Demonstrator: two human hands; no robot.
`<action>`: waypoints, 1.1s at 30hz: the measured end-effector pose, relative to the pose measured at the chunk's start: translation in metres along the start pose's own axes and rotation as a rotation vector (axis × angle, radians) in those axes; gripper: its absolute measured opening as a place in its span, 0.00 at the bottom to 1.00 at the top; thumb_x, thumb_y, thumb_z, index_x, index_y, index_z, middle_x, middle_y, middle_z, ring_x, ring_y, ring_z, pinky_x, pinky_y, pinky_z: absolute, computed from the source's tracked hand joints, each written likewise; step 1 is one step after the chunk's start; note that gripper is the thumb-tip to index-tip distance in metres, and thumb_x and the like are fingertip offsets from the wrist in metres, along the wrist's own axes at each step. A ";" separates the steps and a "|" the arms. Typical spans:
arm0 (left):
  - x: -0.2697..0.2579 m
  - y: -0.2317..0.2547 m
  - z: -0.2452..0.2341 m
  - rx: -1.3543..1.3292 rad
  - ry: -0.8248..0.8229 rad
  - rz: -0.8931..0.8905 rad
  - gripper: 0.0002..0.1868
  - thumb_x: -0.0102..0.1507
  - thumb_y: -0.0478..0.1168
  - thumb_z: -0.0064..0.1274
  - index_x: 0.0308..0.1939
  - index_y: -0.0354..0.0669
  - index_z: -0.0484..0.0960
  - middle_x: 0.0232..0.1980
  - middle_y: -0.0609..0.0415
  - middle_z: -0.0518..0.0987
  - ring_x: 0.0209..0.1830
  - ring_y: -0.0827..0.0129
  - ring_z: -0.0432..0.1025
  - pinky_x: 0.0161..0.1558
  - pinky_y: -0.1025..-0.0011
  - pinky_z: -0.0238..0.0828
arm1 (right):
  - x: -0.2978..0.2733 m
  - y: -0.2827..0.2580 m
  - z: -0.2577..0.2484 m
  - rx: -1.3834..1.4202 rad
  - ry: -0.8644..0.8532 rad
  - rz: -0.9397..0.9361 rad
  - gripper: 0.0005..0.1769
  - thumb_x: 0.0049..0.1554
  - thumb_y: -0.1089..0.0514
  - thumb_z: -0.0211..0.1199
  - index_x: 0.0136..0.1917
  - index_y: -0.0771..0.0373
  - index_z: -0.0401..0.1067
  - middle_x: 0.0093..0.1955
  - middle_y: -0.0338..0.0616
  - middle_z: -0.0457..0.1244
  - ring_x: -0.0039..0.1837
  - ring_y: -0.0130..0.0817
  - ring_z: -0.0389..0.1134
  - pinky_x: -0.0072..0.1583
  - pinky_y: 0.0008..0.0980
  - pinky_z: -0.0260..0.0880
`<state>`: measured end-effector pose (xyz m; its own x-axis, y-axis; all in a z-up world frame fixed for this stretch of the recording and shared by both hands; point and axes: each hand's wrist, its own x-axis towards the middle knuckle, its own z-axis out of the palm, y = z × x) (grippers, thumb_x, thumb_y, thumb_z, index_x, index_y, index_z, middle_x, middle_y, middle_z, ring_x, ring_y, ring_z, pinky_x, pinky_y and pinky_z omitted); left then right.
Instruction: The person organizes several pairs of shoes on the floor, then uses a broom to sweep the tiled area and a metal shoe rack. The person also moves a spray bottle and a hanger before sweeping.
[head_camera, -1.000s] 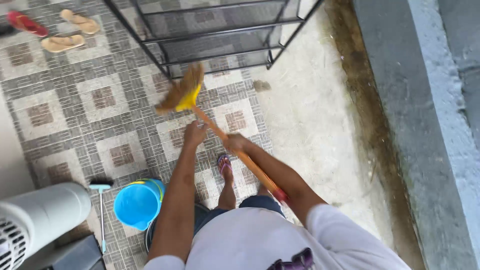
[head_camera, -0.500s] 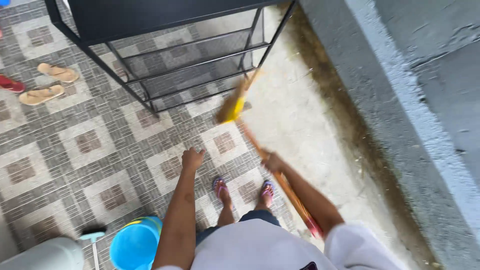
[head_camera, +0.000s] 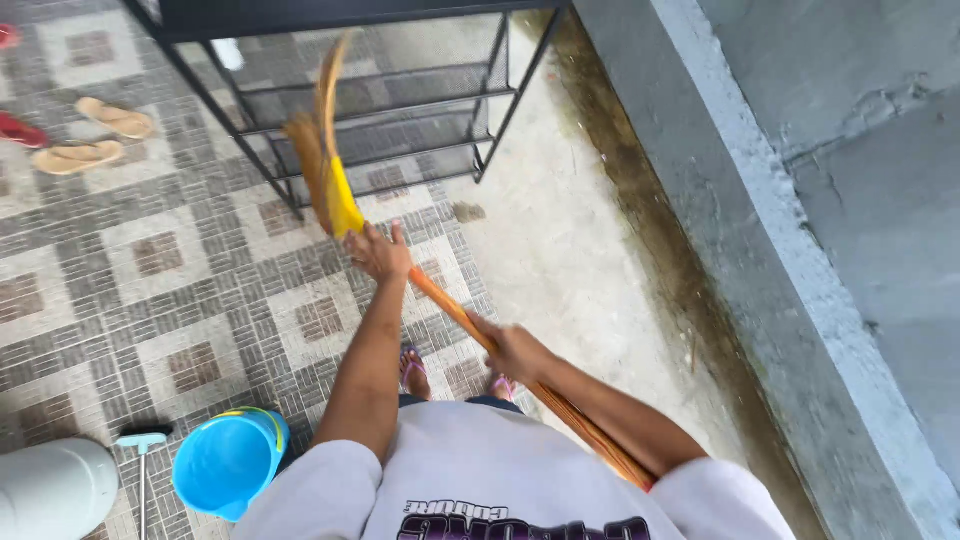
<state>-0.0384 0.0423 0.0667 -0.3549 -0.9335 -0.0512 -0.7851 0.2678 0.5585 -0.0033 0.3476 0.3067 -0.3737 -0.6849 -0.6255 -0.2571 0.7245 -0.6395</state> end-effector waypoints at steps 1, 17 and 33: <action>0.003 0.001 -0.007 0.059 -0.040 -0.005 0.43 0.67 0.68 0.42 0.76 0.41 0.60 0.80 0.34 0.46 0.81 0.38 0.37 0.73 0.35 0.34 | -0.009 0.009 0.010 0.041 0.000 -0.063 0.46 0.57 0.69 0.53 0.85 0.46 0.46 0.38 0.51 0.70 0.37 0.35 0.71 0.40 0.38 0.76; -0.008 0.193 -0.134 -0.832 0.458 0.252 0.45 0.71 0.61 0.48 0.81 0.38 0.48 0.82 0.27 0.46 0.84 0.37 0.42 0.79 0.49 0.45 | -0.036 0.049 -0.073 -0.151 0.590 -0.930 0.49 0.58 0.63 0.67 0.85 0.49 0.47 0.53 0.57 0.70 0.51 0.53 0.74 0.51 0.45 0.74; -0.059 0.095 -0.036 -0.495 0.171 0.040 0.35 0.71 0.64 0.42 0.62 0.36 0.76 0.64 0.32 0.73 0.67 0.40 0.65 0.67 0.46 0.60 | -0.089 0.133 -0.081 0.643 0.214 -0.307 0.52 0.51 0.69 0.57 0.83 0.40 0.48 0.32 0.36 0.57 0.28 0.25 0.57 0.30 0.28 0.62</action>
<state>-0.0736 0.1137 0.1527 -0.2591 -0.9615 0.0914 -0.4242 0.1983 0.8836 -0.0765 0.5114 0.3133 -0.5512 -0.7714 -0.3181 0.1697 0.2695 -0.9479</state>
